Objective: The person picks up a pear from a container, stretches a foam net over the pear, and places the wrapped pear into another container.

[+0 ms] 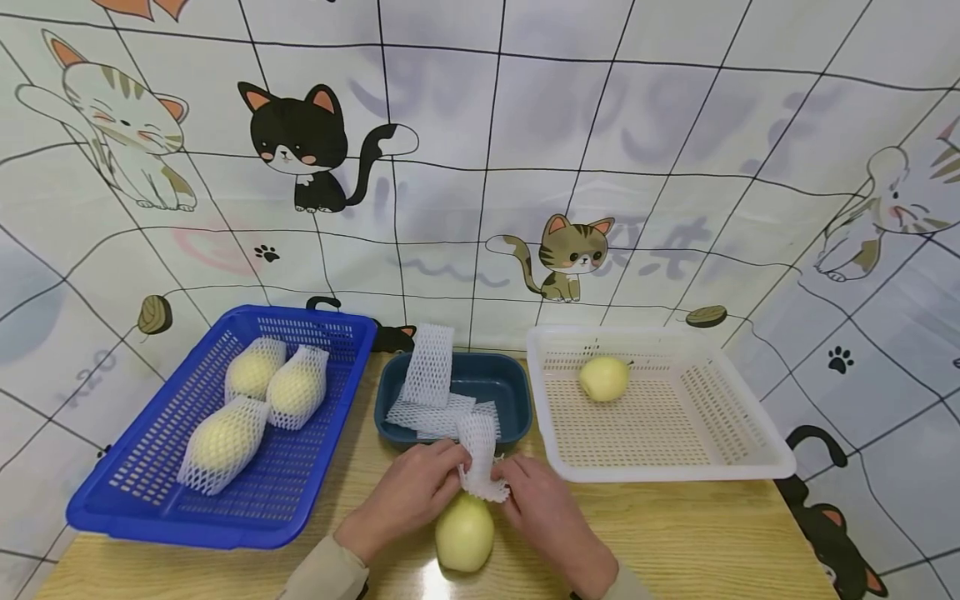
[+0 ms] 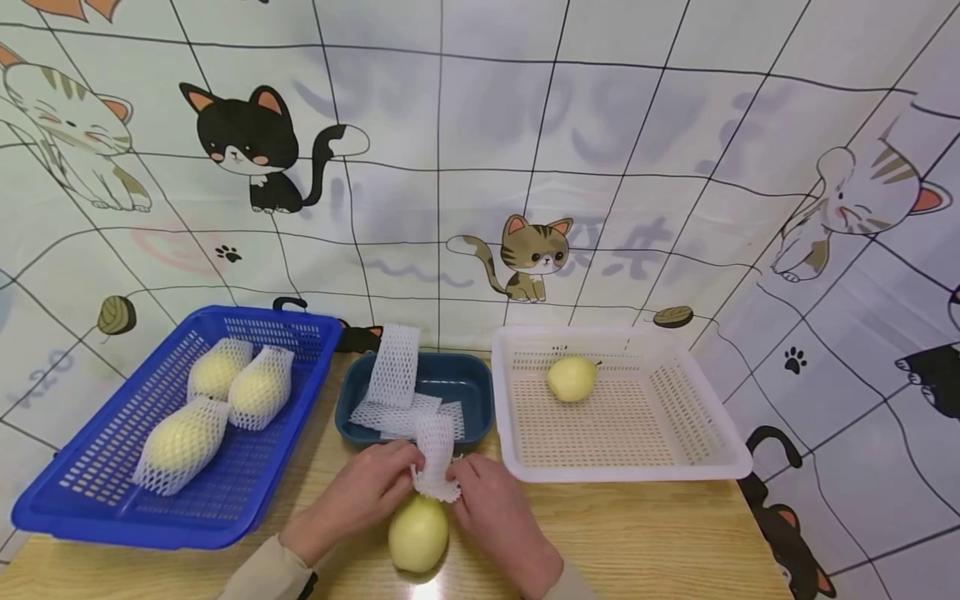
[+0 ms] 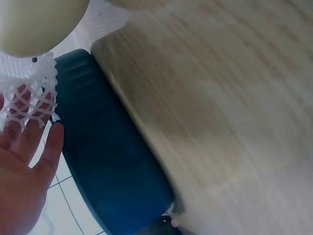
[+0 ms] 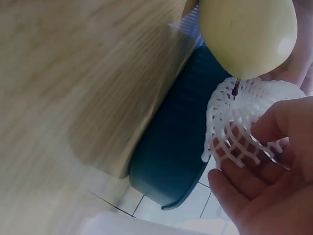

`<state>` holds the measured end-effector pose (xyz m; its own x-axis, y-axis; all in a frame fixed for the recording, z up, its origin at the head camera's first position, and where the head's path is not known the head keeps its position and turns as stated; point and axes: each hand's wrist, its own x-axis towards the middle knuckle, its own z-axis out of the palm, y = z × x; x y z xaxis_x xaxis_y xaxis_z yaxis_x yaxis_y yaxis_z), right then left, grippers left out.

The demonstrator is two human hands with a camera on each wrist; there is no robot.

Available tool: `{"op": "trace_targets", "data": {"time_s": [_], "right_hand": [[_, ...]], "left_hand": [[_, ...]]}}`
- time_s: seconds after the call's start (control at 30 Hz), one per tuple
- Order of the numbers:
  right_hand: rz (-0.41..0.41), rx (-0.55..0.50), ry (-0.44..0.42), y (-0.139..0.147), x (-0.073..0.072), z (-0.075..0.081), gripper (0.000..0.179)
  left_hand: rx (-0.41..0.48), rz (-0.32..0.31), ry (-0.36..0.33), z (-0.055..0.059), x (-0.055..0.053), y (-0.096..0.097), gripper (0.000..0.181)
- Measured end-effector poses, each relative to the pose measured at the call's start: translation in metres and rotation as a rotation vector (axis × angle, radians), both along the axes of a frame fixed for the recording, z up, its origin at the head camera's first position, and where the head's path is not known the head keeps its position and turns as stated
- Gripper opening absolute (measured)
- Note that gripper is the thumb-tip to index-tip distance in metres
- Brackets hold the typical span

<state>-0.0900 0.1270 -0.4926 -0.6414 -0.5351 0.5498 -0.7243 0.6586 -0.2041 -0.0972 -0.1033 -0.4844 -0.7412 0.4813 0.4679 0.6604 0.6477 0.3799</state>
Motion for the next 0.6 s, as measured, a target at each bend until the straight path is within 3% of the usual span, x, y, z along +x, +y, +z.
{"op": "trace_targets", "data": {"time_s": [0.2,0.6], "right_hand": [[0.036,-0.041,-0.04,0.002,0.002,-0.001,0.028],[0.114,-0.013,-0.191,0.011,0.014,0.001,0.03]], "left_hand": [[0.025,-0.011,-0.079,-0.007,0.004,-0.004,0.017],[0.131,-0.159,-0.171,-0.019,0.013,-0.024,0.027]]}}
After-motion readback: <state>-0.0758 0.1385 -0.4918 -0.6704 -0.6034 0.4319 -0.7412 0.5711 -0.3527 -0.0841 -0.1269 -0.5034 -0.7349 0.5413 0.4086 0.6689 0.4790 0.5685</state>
